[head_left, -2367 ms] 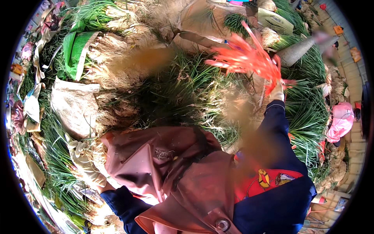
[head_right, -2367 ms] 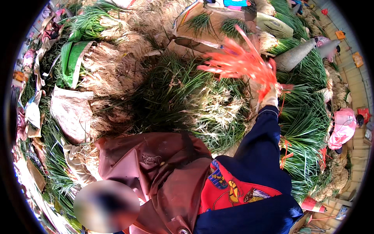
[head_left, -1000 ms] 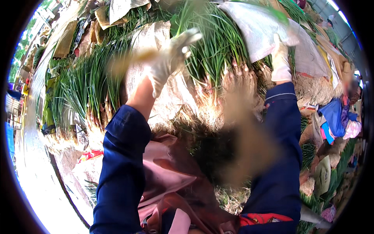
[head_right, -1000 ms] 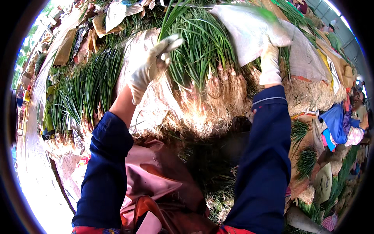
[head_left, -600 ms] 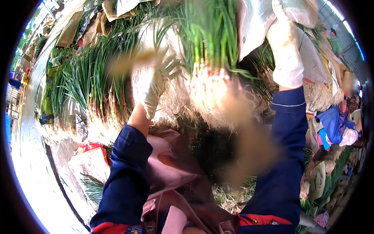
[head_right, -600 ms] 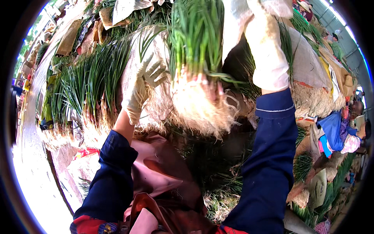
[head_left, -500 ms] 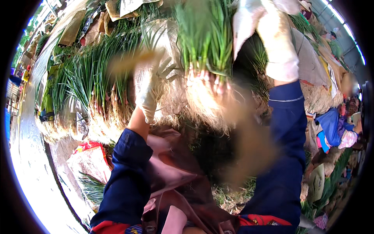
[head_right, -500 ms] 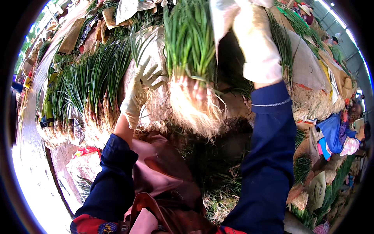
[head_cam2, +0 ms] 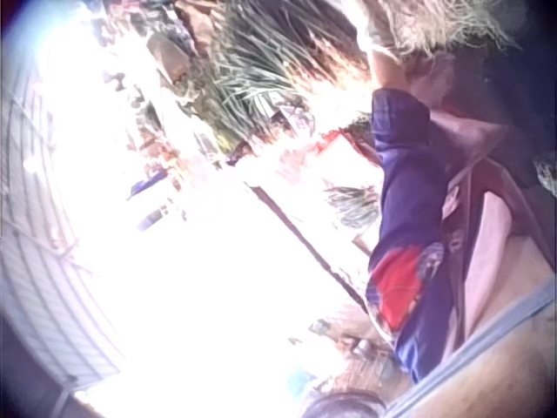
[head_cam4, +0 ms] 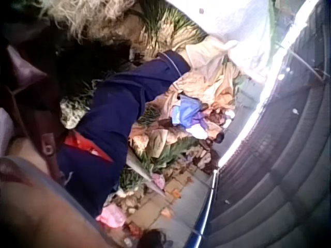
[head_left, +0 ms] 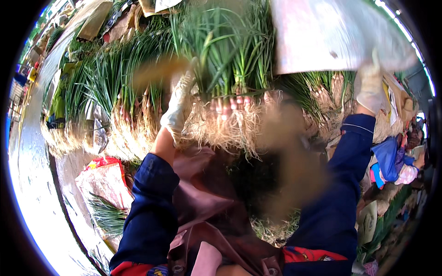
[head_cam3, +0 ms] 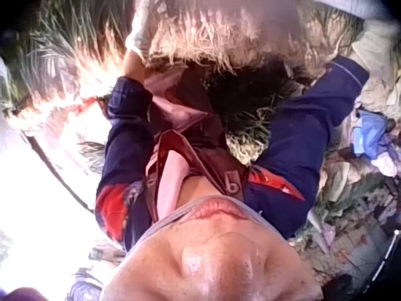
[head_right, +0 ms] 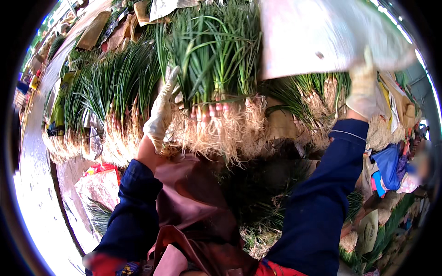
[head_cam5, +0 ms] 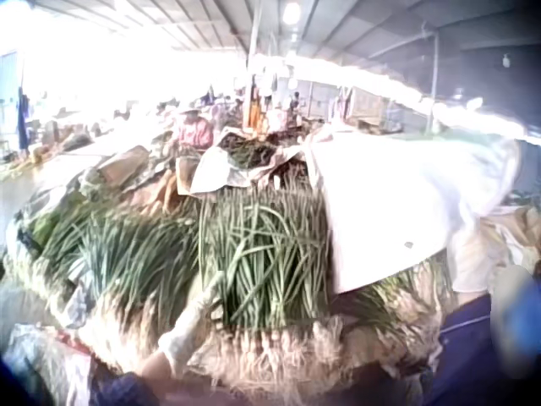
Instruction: The person picks up bundles of green onions from a pile, removes wilted or loose outer leaves by hand, and arranges the cleaned bundles on a plastic sheet.
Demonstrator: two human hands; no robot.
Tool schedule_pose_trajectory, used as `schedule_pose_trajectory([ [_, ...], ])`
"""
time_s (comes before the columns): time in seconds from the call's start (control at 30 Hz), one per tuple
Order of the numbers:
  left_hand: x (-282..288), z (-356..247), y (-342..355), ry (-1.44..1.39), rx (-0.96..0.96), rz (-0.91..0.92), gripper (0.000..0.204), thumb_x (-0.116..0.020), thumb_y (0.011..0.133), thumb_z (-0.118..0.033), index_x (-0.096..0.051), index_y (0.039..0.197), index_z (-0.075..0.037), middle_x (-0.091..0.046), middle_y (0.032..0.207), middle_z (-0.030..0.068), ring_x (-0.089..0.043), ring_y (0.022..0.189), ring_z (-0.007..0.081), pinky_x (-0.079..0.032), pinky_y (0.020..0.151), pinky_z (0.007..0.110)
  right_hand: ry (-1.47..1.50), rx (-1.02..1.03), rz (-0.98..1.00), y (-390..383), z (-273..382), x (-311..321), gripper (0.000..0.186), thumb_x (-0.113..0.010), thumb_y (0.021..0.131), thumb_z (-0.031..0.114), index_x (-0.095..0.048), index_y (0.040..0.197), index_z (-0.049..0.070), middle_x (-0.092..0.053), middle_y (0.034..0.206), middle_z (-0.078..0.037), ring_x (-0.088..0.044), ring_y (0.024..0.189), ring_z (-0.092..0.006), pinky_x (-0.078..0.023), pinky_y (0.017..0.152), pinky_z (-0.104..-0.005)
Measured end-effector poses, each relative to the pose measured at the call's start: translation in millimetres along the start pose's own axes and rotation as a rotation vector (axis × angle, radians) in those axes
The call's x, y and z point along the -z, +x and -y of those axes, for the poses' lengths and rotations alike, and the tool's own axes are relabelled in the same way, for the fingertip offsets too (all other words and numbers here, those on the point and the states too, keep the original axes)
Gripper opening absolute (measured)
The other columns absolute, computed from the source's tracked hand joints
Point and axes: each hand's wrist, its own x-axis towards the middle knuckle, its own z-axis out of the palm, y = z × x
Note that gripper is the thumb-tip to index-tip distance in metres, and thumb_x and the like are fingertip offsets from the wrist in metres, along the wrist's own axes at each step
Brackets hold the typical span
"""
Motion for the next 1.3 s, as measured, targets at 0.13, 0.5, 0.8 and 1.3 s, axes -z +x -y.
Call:
schedule_pose_trajectory([
  [0.13,16.6,30.8,-2.4,-0.129,0.013,-0.038,0.082,-0.06,0.081,-0.058,-0.028,0.144,-0.017,-0.031,0.145,0.0031,-0.032,0.13,0.0256,-0.036,0.09,0.044,-0.016,-0.066,-0.232,-57.3,36.0,46.0,0.068,-0.05,0.092,0.032,-0.017,0.142,0.0,-0.022,0.146,-0.02,-0.023,0.136,-0.0272,-0.011,0.114,-0.0378],
  [0.5,8.6,41.3,-51.4,0.01,-0.001,-0.044,0.065,-0.045,0.092,-0.05,-0.019,0.146,-0.026,-0.025,0.149,0.0111,-0.03,0.132,0.0302,-0.033,0.102,0.044,-1.172,0.582,0.352,-242.0,14.5,-165.7,0.099,-0.067,0.071,0.055,-0.017,0.144,0.012,-0.041,0.135,-0.021,-0.042,0.121,-0.0435,-0.038,0.094,-0.0577],
  [0.8,44.4,63.9,-7.0,0.229,-0.306,0.136,0.058,-0.05,0.094,-0.033,-0.029,0.143,-0.011,-0.019,0.151,0.0081,-0.017,0.138,0.0216,-0.015,0.111,0.035,-0.718,0.608,0.424,-204.5,-38.9,-182.9,0.047,-0.059,0.085,0.019,-0.048,0.131,0.026,-0.06,0.113,-0.006,-0.059,0.086,-0.0213,-0.051,0.076,-0.036],
  [1.3,131.9,2.5,-101.6,-0.179,0.033,0.008,0.053,-0.042,0.095,-0.039,-0.032,0.142,-0.016,-0.016,0.151,0.0156,-0.019,0.137,0.0355,-0.018,0.112,0.045,0.139,0.296,0.316,-256.3,17.6,-157.6,0.021,-0.067,0.08,0.009,-0.065,0.101,0.013,-0.064,0.103,-0.008,-0.061,0.09,-0.0169,-0.053,0.079,-0.029],
])
